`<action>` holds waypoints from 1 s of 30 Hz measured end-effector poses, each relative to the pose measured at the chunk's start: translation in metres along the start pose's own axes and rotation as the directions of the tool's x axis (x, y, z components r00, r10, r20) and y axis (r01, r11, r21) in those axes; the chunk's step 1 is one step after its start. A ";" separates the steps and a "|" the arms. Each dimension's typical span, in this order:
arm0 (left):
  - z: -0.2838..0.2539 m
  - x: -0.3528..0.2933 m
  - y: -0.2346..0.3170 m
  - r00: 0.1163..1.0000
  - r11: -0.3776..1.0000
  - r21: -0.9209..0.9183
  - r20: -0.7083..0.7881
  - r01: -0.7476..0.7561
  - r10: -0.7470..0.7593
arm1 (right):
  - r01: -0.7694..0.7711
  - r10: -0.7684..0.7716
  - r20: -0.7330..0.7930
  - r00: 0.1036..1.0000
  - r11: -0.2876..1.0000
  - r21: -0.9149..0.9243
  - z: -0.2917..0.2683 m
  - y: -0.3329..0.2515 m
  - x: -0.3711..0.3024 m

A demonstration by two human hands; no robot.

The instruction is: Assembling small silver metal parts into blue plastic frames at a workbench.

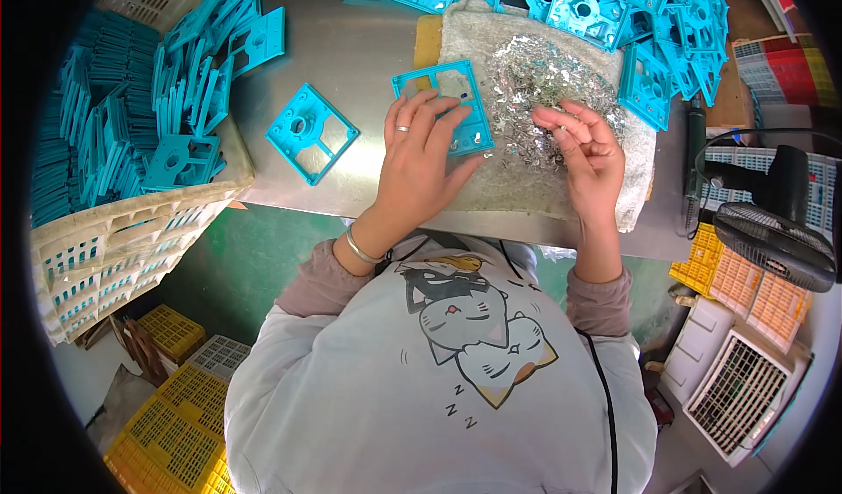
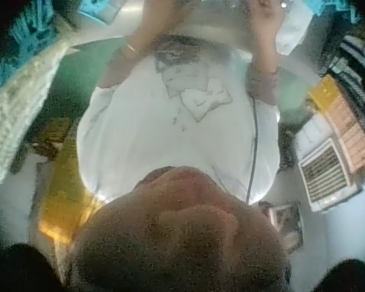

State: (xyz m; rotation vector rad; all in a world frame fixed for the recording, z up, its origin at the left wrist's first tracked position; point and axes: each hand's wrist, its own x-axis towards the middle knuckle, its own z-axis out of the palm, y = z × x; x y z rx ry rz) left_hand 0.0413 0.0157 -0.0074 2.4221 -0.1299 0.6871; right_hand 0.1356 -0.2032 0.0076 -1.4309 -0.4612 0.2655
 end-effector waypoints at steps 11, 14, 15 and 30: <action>0.013 0.016 0.022 0.997 0.997 -0.003 0.015 -0.079 0.079 | 0.097 -0.094 -0.034 0.995 0.991 0.090 0.001 -0.014 -0.013; 0.023 0.022 0.020 0.994 0.994 0.012 0.016 -0.107 0.107 | 0.087 -0.088 -0.089 0.992 0.996 -0.013 -0.005 -0.009 -0.018; 0.028 0.024 0.018 0.994 0.994 0.029 0.009 -0.106 0.105 | 0.073 -0.083 -0.129 0.988 0.994 -0.081 -0.006 -0.007 -0.019; 0.058 0.046 0.028 0.957 0.900 0.333 0.172 -0.281 0.235 | -0.032 -0.122 -0.320 0.939 0.899 -0.436 -0.030 0.006 -0.034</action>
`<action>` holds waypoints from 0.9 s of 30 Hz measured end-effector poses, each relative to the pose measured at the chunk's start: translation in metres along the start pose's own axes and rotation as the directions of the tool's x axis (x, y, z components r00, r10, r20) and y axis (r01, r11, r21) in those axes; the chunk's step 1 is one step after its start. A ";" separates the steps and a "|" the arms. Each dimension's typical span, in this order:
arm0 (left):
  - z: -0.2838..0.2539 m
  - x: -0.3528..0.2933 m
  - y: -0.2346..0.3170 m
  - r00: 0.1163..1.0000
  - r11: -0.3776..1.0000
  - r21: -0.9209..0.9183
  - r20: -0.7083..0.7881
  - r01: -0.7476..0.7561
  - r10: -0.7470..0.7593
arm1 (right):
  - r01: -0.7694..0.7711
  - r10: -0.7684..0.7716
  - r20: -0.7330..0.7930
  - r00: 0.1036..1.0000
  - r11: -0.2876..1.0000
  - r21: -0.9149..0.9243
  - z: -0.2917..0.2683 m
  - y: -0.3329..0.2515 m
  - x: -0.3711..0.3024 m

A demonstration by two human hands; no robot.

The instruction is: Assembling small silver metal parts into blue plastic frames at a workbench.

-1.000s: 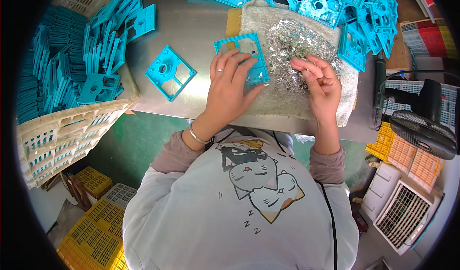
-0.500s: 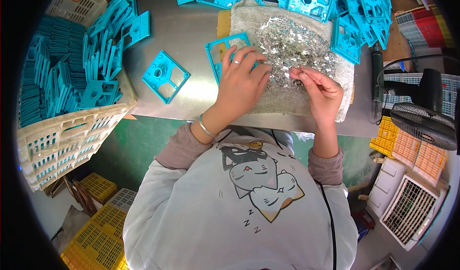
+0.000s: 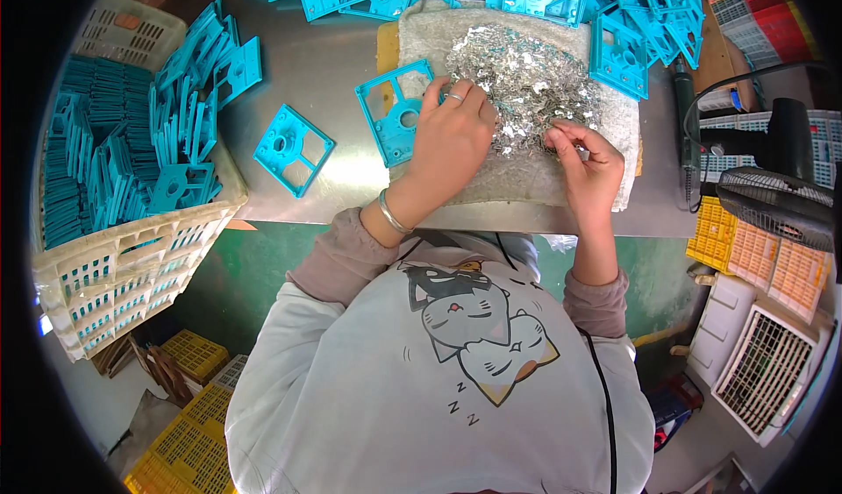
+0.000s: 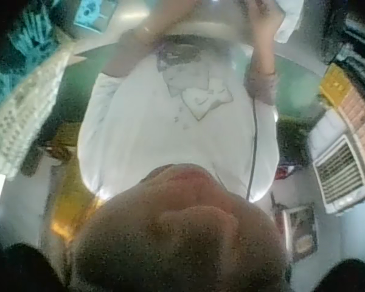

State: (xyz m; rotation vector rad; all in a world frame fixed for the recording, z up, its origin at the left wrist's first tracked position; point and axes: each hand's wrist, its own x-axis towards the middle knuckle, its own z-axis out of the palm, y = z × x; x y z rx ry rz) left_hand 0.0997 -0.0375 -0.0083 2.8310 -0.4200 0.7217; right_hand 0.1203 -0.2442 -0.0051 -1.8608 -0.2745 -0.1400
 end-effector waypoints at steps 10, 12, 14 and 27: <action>-0.009 0.005 -0.009 0.988 0.989 -0.110 0.103 -0.100 0.112 | 0.359 -0.364 0.109 0.925 0.743 -0.565 -0.006 0.003 0.010; -0.005 0.003 -0.009 0.987 0.992 -0.052 0.106 -0.112 0.117 | 0.332 -0.334 0.107 0.936 0.747 -0.576 -0.006 0.002 0.008; -0.006 0.001 -0.008 0.998 0.977 -0.203 -0.012 -0.069 0.068 | 0.331 -0.350 0.084 0.933 0.742 -0.584 -0.007 -0.001 0.008; -0.030 0.006 0.014 0.966 0.400 -0.910 0.003 0.109 -0.257 | -0.019 -0.420 0.052 0.906 0.082 0.996 -0.080 -0.136 -0.017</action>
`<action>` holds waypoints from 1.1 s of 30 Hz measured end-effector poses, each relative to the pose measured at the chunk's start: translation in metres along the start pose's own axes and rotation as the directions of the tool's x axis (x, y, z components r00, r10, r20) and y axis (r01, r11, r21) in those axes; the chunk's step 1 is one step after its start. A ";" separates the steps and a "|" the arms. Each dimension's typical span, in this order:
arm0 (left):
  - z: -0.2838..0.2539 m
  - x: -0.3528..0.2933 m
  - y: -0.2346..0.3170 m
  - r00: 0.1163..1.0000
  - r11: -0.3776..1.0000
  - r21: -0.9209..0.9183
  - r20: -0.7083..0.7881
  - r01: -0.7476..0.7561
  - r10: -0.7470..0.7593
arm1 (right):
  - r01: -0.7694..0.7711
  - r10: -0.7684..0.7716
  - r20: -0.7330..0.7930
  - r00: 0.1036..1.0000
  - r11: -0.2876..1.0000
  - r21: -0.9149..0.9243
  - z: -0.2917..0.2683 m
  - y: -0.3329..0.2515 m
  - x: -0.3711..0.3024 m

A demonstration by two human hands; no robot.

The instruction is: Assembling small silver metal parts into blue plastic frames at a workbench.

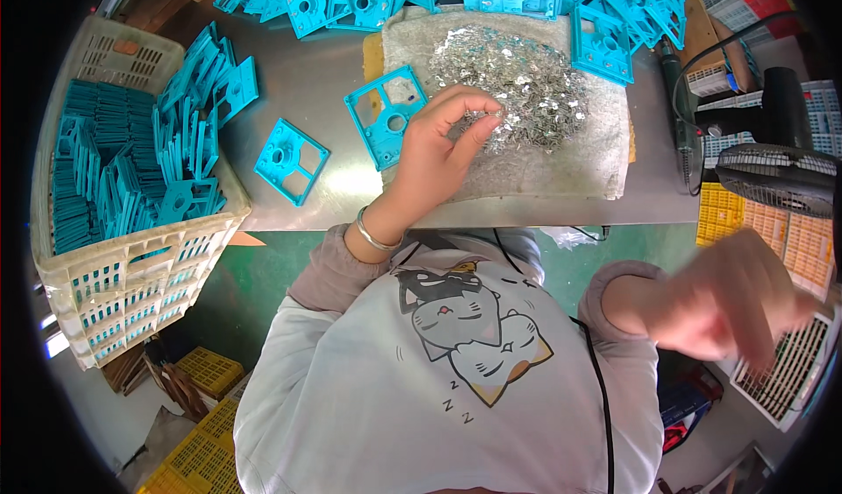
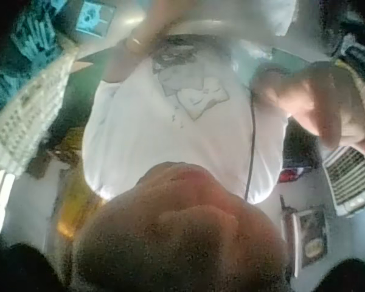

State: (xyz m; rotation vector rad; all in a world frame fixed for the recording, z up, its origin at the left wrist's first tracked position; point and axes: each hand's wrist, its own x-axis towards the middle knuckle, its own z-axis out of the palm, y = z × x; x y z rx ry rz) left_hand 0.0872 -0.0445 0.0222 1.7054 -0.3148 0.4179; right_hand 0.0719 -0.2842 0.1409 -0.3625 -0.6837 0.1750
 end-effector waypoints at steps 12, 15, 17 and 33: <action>0.003 -0.002 0.002 0.999 0.987 0.156 0.013 -0.043 0.042 | 0.013 -0.013 -0.009 1.000 0.999 0.042 0.036 -0.059 -0.044; 0.000 -0.007 0.000 0.999 0.987 0.162 -0.036 -0.019 0.025 | -0.016 0.017 -0.011 1.000 0.997 0.080 0.037 -0.090 -0.058; 0.001 -0.004 -0.003 0.999 0.981 0.193 -0.008 -0.035 0.037 | 0.010 -0.008 -0.018 1.000 0.997 0.071 0.038 -0.087 -0.059; -0.003 -0.003 -0.023 0.991 0.780 0.611 0.072 -0.134 0.115 | 0.049 -0.045 -0.033 0.998 0.990 0.136 0.060 -0.088 -0.056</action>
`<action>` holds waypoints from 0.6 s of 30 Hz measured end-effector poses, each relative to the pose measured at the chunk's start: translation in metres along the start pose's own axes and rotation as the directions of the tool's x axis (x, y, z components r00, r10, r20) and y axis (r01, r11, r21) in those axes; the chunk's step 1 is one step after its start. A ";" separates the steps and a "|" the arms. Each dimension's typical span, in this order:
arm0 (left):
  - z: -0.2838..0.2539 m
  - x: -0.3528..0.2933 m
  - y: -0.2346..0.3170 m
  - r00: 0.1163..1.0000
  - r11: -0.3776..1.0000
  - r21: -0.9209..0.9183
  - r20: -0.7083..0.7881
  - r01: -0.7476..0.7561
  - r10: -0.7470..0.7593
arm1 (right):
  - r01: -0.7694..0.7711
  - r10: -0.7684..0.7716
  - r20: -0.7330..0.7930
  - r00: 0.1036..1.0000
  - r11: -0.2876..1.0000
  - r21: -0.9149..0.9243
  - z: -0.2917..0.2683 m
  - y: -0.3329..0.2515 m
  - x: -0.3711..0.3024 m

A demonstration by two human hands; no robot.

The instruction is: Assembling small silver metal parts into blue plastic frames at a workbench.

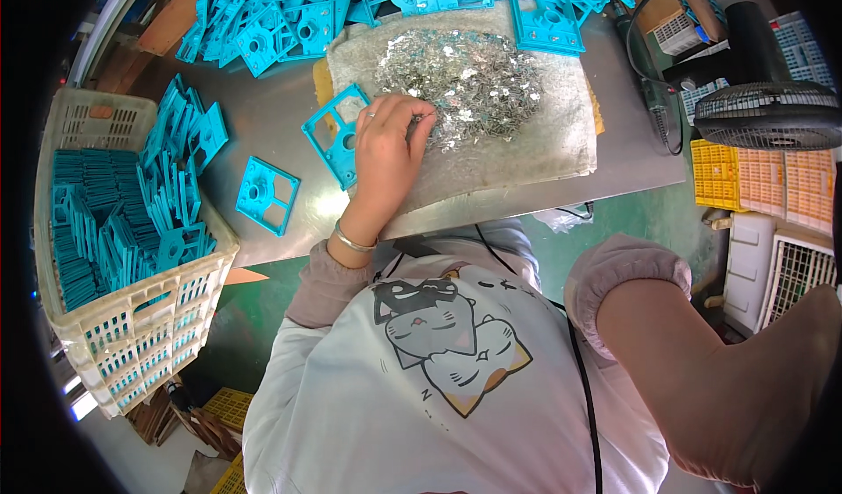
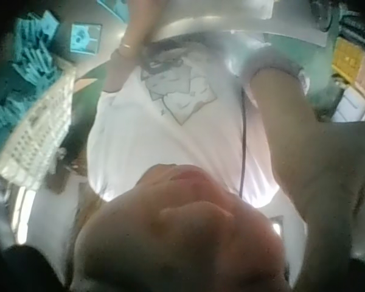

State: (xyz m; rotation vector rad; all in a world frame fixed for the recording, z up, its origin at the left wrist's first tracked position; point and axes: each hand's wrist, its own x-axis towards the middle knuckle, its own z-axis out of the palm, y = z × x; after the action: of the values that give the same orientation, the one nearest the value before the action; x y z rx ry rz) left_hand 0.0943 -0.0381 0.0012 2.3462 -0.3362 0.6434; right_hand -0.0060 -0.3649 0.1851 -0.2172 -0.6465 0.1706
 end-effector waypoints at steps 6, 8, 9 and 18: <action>0.005 -0.001 0.001 1.000 1.000 0.005 0.016 -0.016 0.016 | 0.005 -0.005 0.000 1.000 0.998 0.056 0.004 -0.012 -0.008; 0.007 -0.003 0.003 0.999 1.000 -0.029 0.033 0.006 -0.005 | -0.001 0.001 0.004 1.000 0.997 0.078 0.007 -0.015 -0.007; 0.007 -0.003 0.002 0.999 1.000 -0.024 0.032 0.009 -0.008 | -0.006 0.005 0.006 1.000 0.996 0.090 0.006 -0.015 -0.008; 0.015 -0.003 0.009 0.998 0.997 -0.071 0.064 -0.014 0.018 | 0.003 -0.004 0.001 1.000 0.991 0.137 -0.011 0.028 0.037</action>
State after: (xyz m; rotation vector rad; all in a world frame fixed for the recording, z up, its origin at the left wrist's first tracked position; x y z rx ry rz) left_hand 0.0934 -0.0547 -0.0048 2.3022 -0.4006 0.5558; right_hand 0.0278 -0.3314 0.1908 -0.0835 -0.6341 0.2111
